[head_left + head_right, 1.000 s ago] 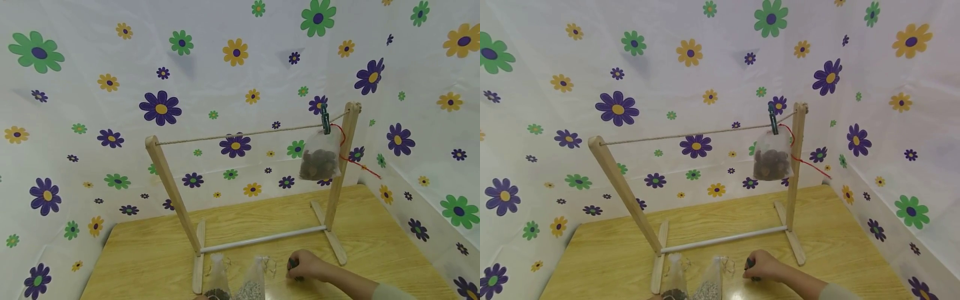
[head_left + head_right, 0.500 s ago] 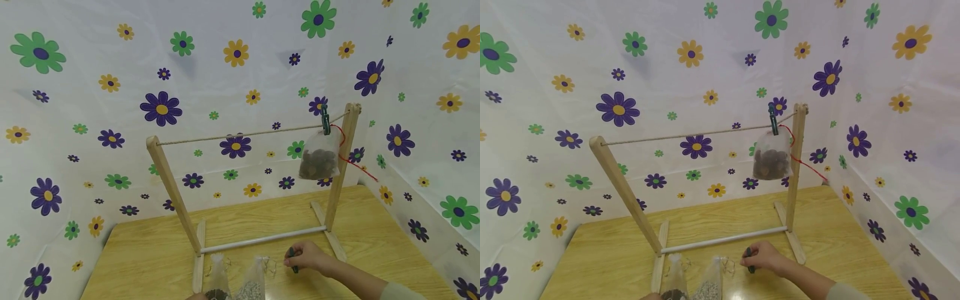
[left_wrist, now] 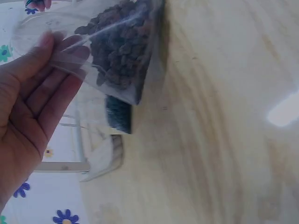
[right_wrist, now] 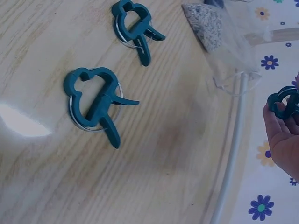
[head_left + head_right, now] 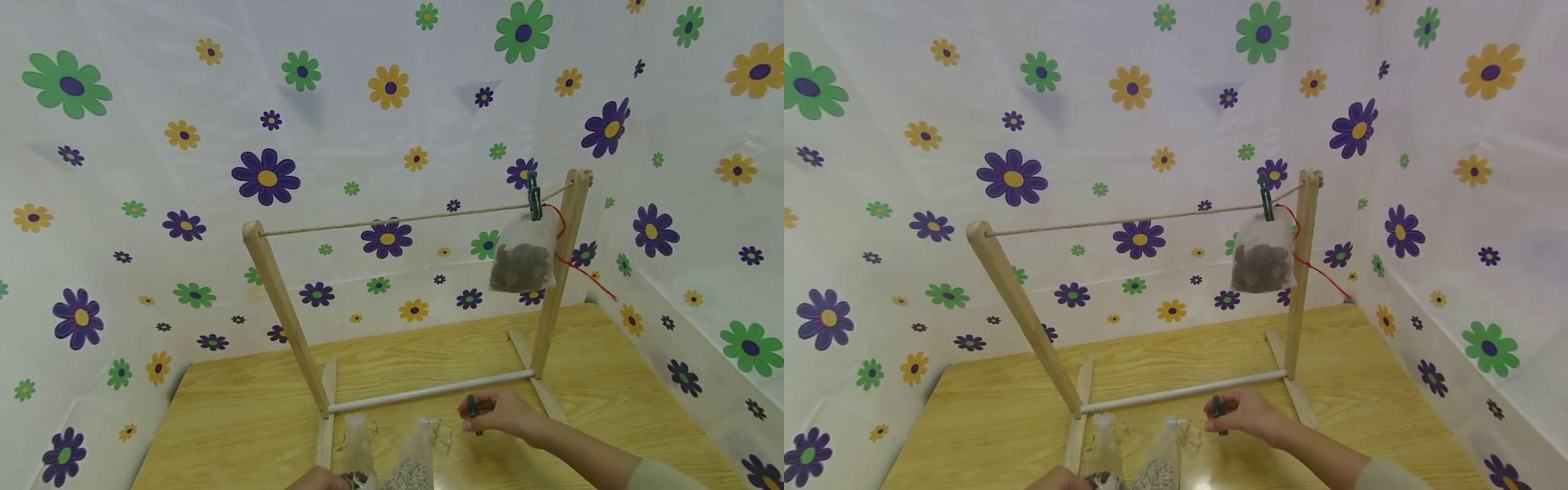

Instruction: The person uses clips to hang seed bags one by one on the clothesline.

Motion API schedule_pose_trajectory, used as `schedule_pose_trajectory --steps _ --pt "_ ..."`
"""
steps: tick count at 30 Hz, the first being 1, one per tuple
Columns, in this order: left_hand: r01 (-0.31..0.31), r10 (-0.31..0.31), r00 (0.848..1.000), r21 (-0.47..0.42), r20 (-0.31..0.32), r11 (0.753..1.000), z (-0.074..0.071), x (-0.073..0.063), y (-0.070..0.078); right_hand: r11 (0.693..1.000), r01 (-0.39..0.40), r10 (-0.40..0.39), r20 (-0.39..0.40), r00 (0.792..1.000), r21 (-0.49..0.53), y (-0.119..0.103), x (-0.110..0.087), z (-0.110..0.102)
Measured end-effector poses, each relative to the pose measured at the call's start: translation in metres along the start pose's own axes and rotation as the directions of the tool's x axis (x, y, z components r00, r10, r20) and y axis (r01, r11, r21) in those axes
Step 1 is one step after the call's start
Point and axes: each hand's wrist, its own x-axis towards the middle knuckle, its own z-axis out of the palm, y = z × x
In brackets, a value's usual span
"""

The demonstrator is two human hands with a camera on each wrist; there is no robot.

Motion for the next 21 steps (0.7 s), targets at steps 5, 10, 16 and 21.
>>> schedule_pose_trajectory --steps 5,10,16,21 --pt "-0.04 0.04 0.999 -0.001 -0.018 0.999 -0.009 -0.004 0.029 0.999 0.052 -0.052 0.027 0.998 0.001 -0.015 -0.002 -0.005" --pt "-0.044 0.044 0.998 0.003 -0.046 0.999 -0.018 -0.003 0.05 0.997 0.075 -0.074 0.039 0.997 -0.023 -0.036 -0.006 -0.013" --pt "-0.135 0.15 0.985 0.153 -0.088 0.979 -0.023 0.0 0.085 0.985 0.138 -0.136 0.024 0.99 -0.104 -0.064 -0.009 -0.029" --pt "-0.221 0.252 0.962 0.238 -0.106 0.946 -0.023 0.002 0.116 0.972 0.153 -0.155 0.0 0.988 -0.181 -0.089 -0.009 -0.042"
